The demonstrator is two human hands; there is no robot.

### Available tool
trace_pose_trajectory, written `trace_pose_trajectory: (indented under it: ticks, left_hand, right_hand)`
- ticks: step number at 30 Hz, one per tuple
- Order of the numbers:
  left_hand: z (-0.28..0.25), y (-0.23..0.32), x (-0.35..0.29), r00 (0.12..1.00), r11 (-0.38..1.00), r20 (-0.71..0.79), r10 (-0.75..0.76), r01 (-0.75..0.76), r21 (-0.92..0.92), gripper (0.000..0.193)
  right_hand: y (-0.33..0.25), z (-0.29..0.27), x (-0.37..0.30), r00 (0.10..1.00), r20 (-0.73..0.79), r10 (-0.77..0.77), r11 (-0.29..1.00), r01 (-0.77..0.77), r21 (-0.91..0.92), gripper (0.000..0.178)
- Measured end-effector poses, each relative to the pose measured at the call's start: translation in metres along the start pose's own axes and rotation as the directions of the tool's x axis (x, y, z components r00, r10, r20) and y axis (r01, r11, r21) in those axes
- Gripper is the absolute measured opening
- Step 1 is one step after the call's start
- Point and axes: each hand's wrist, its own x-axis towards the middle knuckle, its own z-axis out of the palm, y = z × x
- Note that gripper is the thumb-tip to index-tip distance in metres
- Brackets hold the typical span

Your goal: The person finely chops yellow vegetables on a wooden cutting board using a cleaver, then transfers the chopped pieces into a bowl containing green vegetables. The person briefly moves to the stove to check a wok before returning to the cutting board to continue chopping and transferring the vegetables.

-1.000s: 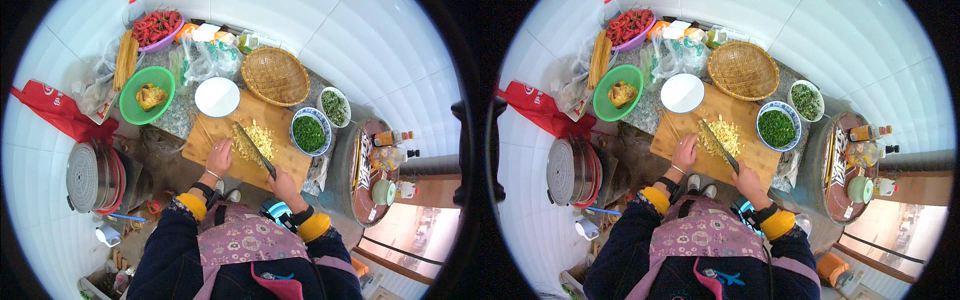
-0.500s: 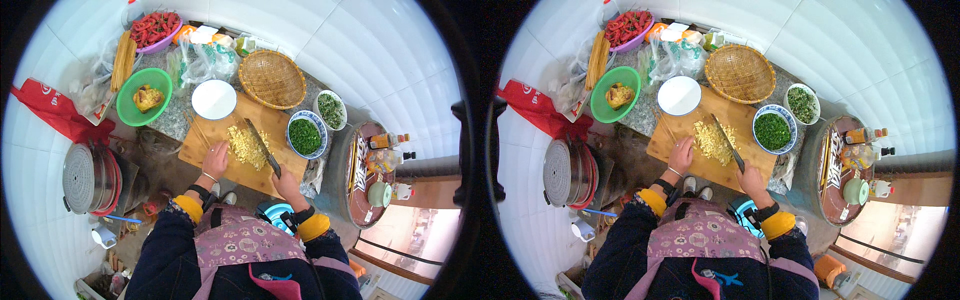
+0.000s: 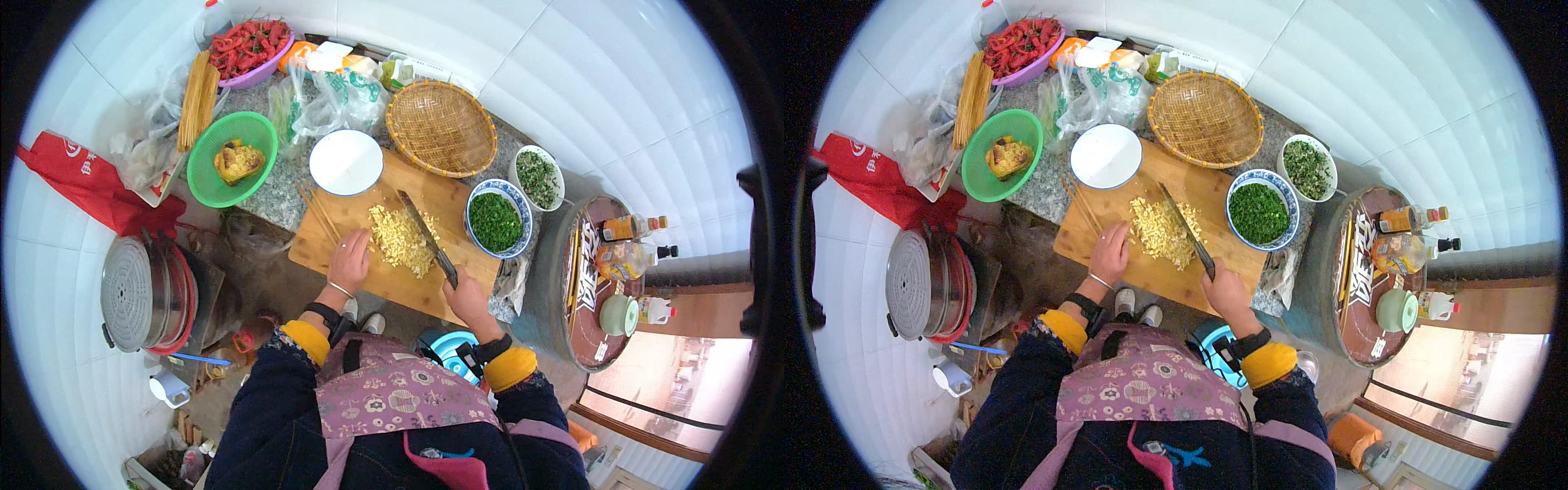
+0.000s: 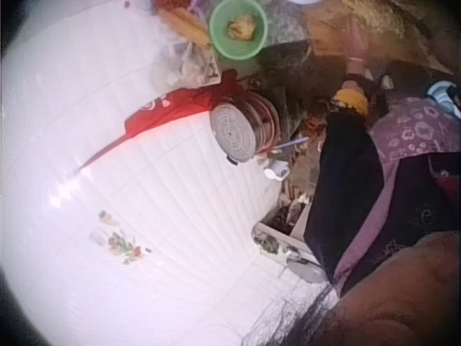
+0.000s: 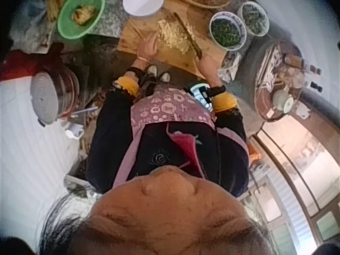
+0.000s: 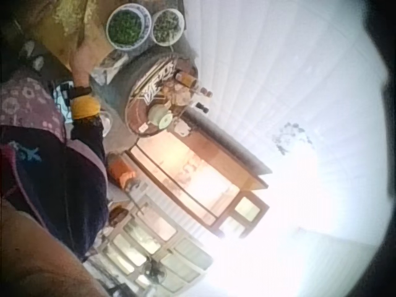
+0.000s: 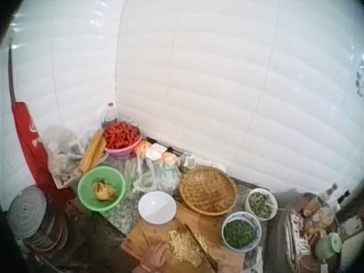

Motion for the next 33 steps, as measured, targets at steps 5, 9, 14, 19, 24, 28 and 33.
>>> trace_pose_trajectory:
  ticks: [5,9,14,19,24,28,33]
  left_hand:
    - [-0.002,0.002,-0.001,1.000,1.000,-0.017,0.004,-0.004,-0.006,0.038]
    - [-0.002,0.001,0.001,1.000,1.000,0.018,-0.023,0.023,0.018,0.038]
    - [-0.003,0.000,-0.001,1.000,1.000,0.001,0.013,-0.013,-0.010,0.038]
    - [-0.007,-0.002,-0.002,0.999,0.996,-0.004,-0.041,0.041,-0.074,0.041]
    - [-0.019,-0.014,-0.005,0.998,0.995,0.001,-0.062,0.062,-0.075,0.043]
    - [-0.020,-0.022,-0.010,0.992,0.990,0.028,-0.121,0.123,-0.062,0.043]
    - [-0.012,-0.026,-0.012,0.989,0.993,-0.117,-0.096,0.086,-0.084,0.042]
  right_hand:
    - [0.001,0.000,0.000,0.999,-0.050,0.014,0.999,-0.012,0.041,0.025]
    - [0.004,0.002,-0.002,0.999,-0.050,0.020,0.996,-0.015,0.090,0.024]
    - [0.005,0.006,-0.011,0.999,-0.047,0.012,1.000,-0.011,0.024,0.024]
    - [-0.001,0.009,-0.024,0.998,-0.056,-0.015,0.999,0.018,0.041,0.027]
    - [-0.011,0.011,-0.028,0.998,0.008,-0.055,0.998,0.054,0.028,0.027]
    - [-0.023,0.013,-0.040,0.997,0.050,-0.061,0.997,0.059,0.053,0.027]
    - [-0.028,0.024,-0.034,0.979,0.133,-0.153,0.988,0.152,0.016,0.026]
